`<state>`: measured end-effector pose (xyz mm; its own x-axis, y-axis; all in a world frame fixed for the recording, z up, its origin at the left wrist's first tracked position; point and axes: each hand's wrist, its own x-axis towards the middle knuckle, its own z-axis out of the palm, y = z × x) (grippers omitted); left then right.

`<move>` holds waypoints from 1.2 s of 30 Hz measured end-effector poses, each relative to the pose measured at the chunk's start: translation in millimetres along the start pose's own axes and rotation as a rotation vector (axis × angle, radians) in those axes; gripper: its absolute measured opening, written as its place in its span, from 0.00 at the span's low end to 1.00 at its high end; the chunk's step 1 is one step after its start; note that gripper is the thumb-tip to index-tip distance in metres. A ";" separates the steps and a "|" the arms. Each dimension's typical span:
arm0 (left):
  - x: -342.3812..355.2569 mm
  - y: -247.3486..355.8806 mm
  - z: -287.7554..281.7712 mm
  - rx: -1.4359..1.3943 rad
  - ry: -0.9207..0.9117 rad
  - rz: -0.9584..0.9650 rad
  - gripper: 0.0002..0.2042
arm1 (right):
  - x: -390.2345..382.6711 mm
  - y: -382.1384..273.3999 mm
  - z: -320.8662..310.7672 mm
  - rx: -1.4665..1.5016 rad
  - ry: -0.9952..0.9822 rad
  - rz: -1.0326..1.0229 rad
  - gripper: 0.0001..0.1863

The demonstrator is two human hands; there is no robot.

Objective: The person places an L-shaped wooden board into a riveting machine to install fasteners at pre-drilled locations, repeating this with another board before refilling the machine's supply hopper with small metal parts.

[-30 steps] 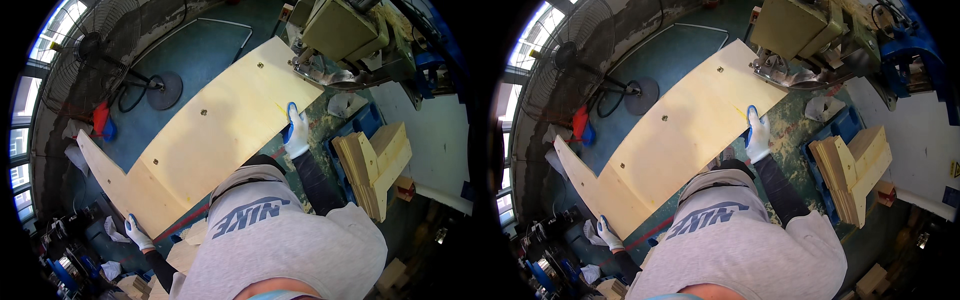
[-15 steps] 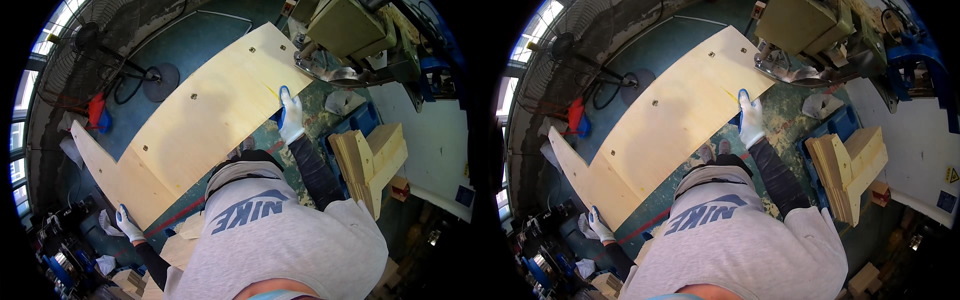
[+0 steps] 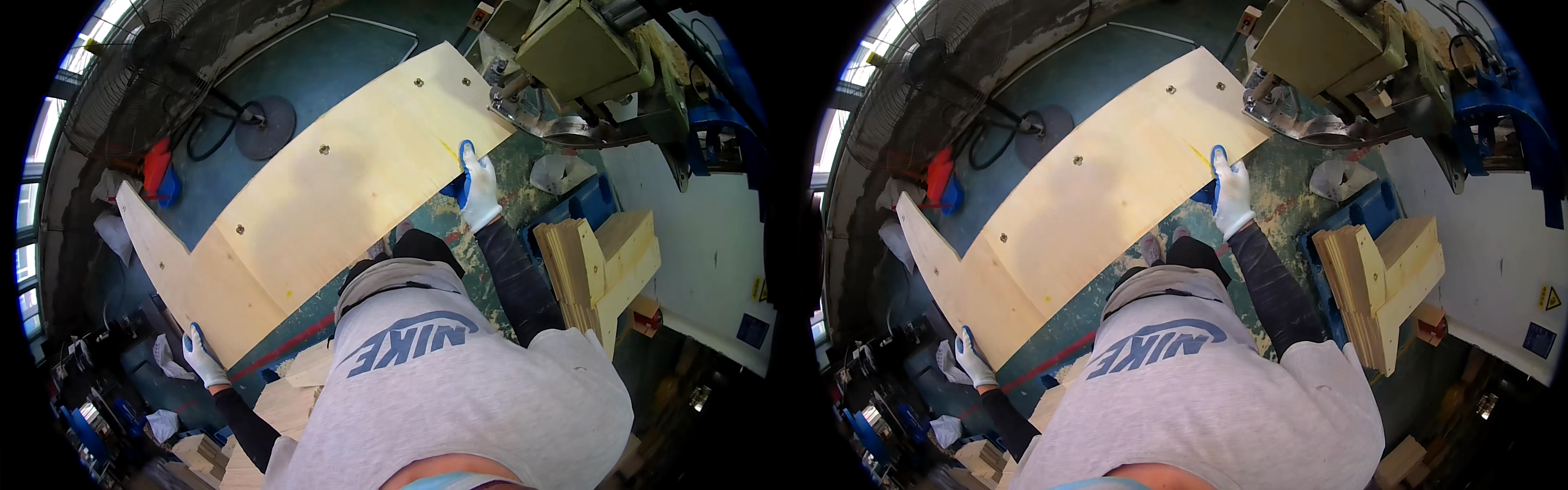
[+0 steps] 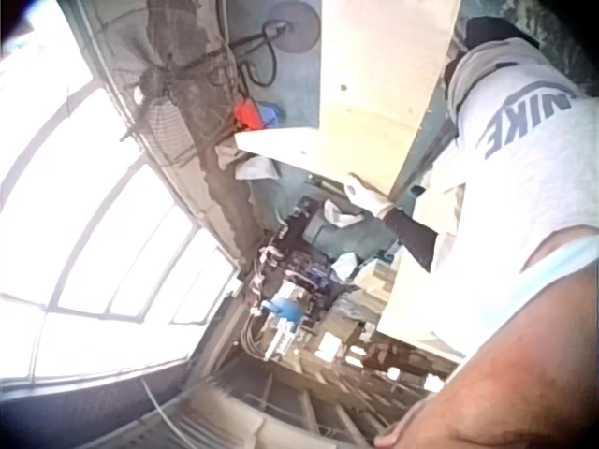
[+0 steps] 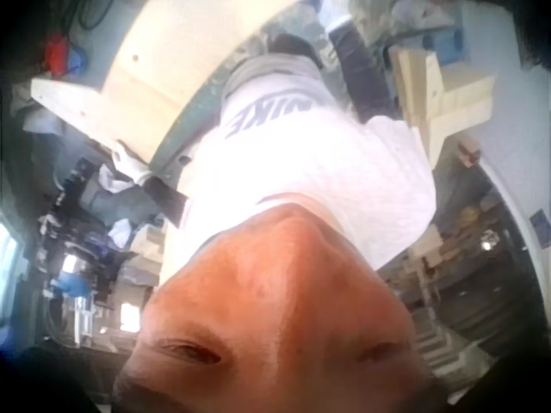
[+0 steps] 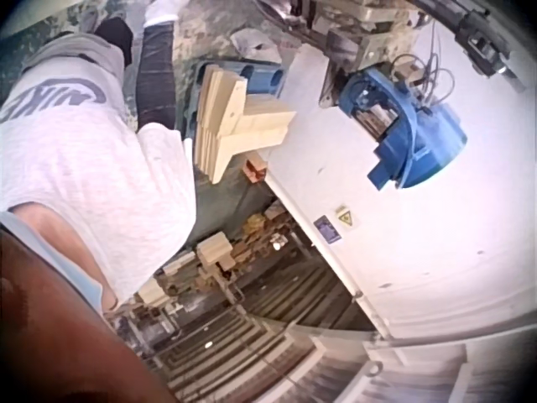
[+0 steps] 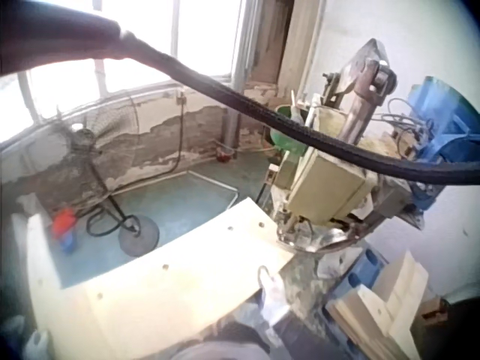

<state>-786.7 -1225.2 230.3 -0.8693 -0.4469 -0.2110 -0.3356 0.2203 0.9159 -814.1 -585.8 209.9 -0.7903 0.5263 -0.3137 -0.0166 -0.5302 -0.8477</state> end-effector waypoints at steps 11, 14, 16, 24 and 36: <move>6.1 20.9 1.4 0.091 0.015 0.145 0.14 | -0.9 -4.9 -3.1 -0.007 -0.040 0.111 0.19; 2.6 21.0 3.6 0.052 0.037 0.083 0.12 | 13.4 11.4 -18.5 0.000 0.083 0.067 0.17; -4.0 0.4 -12.1 0.047 0.019 0.066 0.11 | 1.6 -8.3 2.2 0.067 -0.013 0.070 0.17; -3.4 2.9 -63.9 0.155 0.003 0.105 0.15 | -79.1 -17.2 -20.4 0.258 -0.078 0.118 0.17; -172.2 -9.8 -89.2 0.145 0.098 0.116 0.21 | -182.2 26.9 -175.6 0.327 0.049 0.175 0.32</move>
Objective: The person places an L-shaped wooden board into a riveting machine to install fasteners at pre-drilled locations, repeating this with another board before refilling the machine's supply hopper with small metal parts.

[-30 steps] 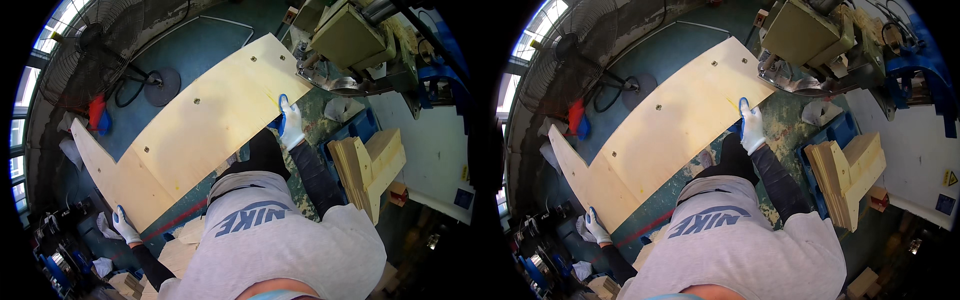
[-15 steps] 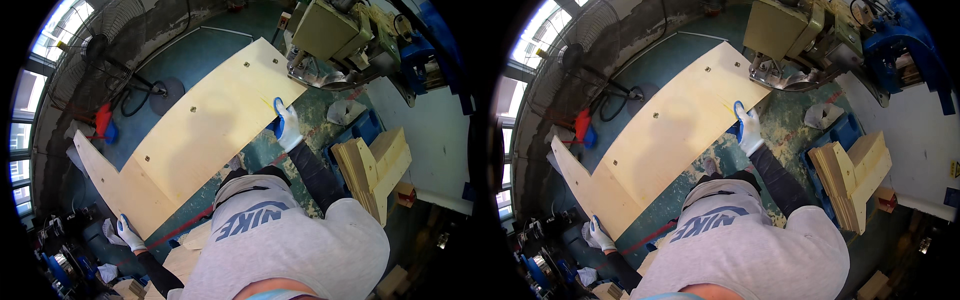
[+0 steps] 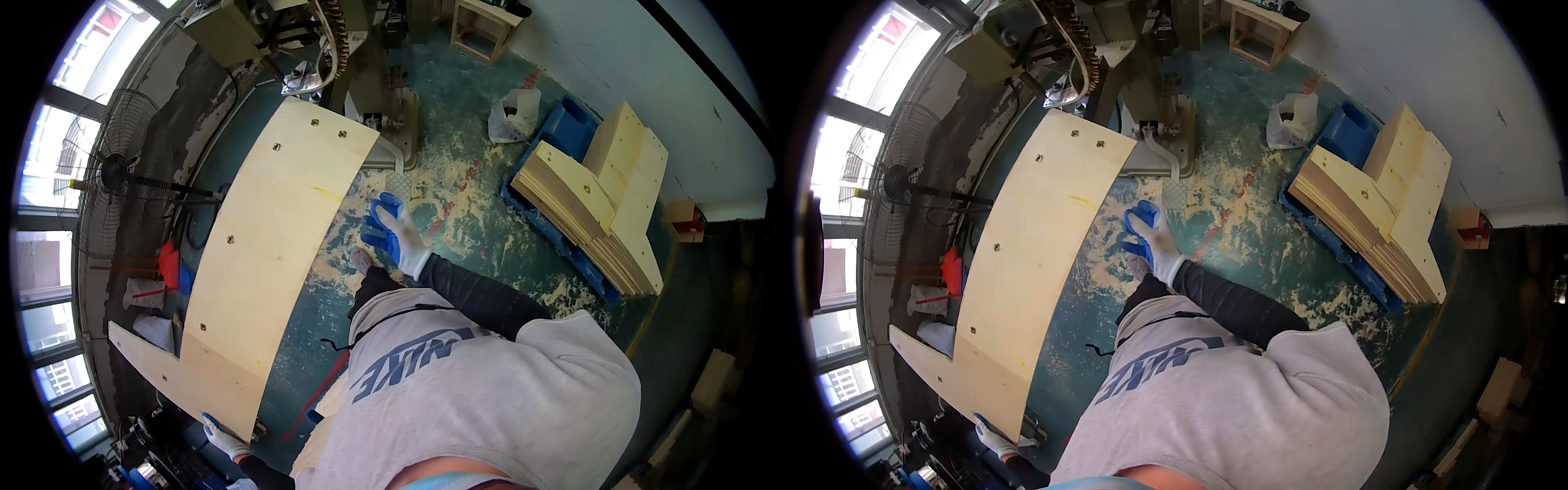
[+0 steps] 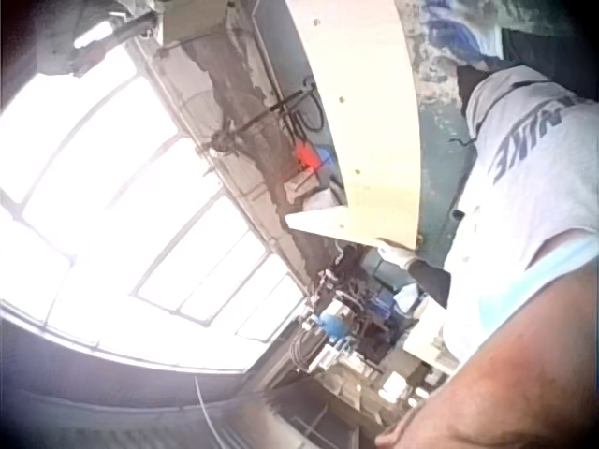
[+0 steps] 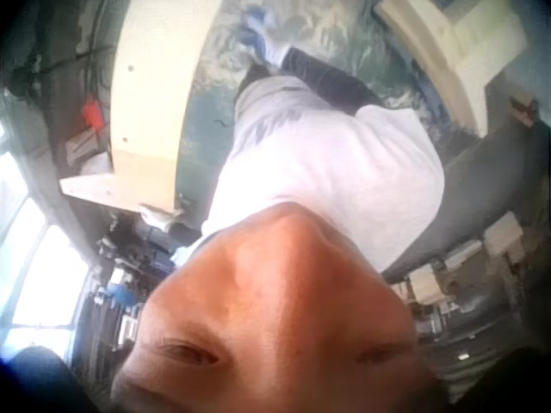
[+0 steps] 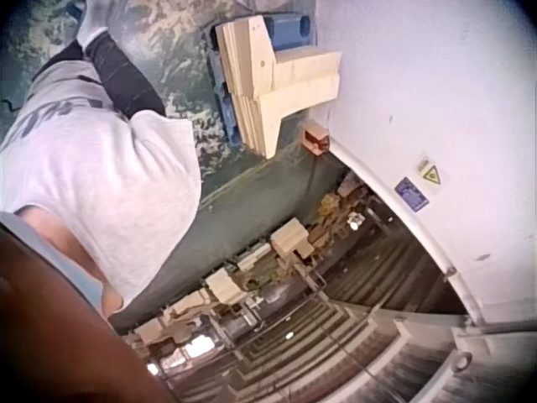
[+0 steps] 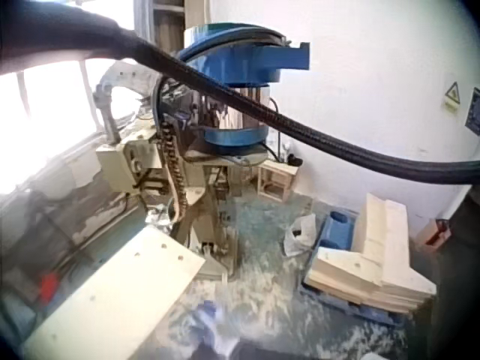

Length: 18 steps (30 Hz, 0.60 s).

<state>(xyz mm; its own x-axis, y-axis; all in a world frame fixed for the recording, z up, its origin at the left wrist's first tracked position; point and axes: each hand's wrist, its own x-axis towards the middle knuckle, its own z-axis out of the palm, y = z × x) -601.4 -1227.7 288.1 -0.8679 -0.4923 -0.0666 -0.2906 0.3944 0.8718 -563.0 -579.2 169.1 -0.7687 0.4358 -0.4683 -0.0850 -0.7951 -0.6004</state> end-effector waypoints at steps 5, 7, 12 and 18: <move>-98.5 0.9 -9.3 -0.064 -0.018 0.017 0.20 | -48.2 60.6 21.9 0.342 -0.484 0.462 0.29; -121.6 -7.4 -22.5 0.055 -0.061 0.079 0.21 | -95.4 26.4 3.3 0.221 -0.332 0.484 0.22; -209.1 20.0 86.8 -0.002 -0.194 -0.074 0.22 | -104.7 -9.3 -121.4 0.255 -0.148 0.454 0.20; -334.7 41.4 335.7 -0.150 -0.662 -0.155 0.23 | -109.9 -171.8 -241.2 0.405 0.054 -0.215 0.24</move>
<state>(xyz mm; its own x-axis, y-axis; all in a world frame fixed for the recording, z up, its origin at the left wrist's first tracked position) -458.3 -786.1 183.6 -0.8977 0.0609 -0.4364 -0.4140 0.2228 0.8826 -311.0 -388.7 167.4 -0.6732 0.6215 -0.4008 -0.4876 -0.7805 -0.3912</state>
